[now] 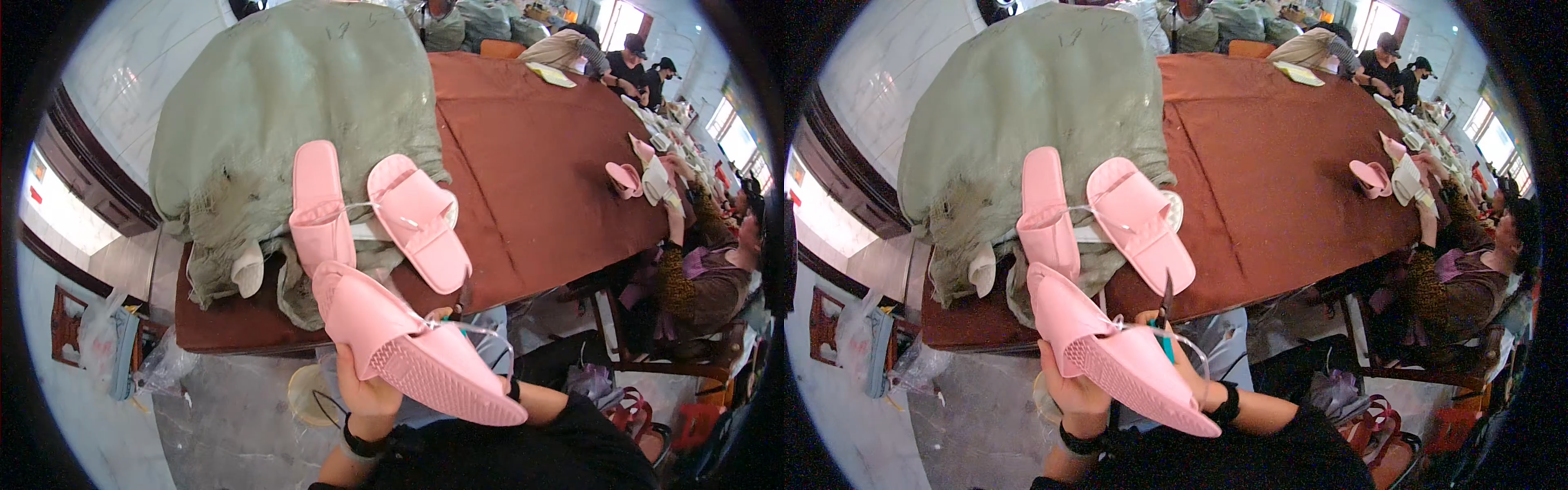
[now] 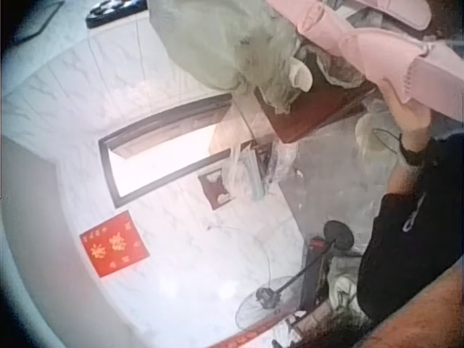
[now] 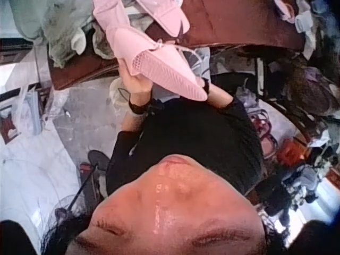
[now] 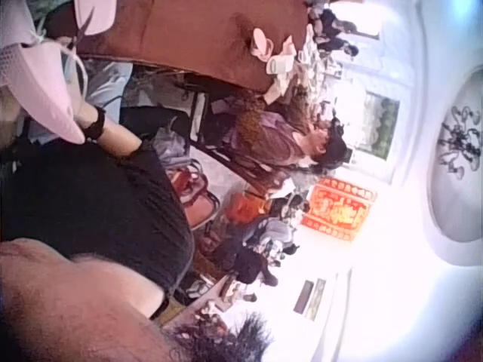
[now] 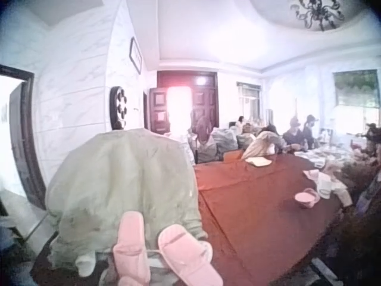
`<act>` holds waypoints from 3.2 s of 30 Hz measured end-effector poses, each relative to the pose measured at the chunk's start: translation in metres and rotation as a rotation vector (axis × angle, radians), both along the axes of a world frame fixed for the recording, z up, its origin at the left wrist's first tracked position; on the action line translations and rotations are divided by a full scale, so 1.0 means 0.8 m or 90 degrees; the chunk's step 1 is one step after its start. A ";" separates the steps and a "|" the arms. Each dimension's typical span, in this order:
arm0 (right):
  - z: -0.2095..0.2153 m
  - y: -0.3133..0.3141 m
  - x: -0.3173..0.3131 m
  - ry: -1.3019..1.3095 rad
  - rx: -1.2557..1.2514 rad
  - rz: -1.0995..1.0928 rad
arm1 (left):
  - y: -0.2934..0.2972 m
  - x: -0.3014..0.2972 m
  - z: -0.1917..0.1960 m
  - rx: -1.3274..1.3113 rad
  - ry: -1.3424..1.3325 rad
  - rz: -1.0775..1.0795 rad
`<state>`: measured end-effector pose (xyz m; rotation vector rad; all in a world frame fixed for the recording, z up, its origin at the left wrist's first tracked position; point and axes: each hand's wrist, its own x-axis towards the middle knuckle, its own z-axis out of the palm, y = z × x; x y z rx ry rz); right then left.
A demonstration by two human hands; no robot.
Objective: Trimming excess threads and plastic connectors from slippers using scissors and organizing them for packaging.
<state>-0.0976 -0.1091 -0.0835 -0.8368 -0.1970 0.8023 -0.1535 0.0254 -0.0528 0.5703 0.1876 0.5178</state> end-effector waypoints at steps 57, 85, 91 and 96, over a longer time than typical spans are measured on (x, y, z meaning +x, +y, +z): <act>0.021 -0.106 0.052 -0.211 -0.304 -0.148 | 0.207 -0.140 0.029 0.491 0.266 0.778; -0.189 0.286 -0.100 -0.817 -0.259 0.428 | 0.239 -0.351 -0.056 0.066 0.196 0.761; -0.154 0.282 -0.132 -0.189 -0.017 0.531 | 0.228 -0.296 -0.084 0.094 0.301 0.689; -0.134 0.286 -0.147 -0.257 0.045 0.609 | 0.235 -0.276 -0.084 0.020 0.262 0.667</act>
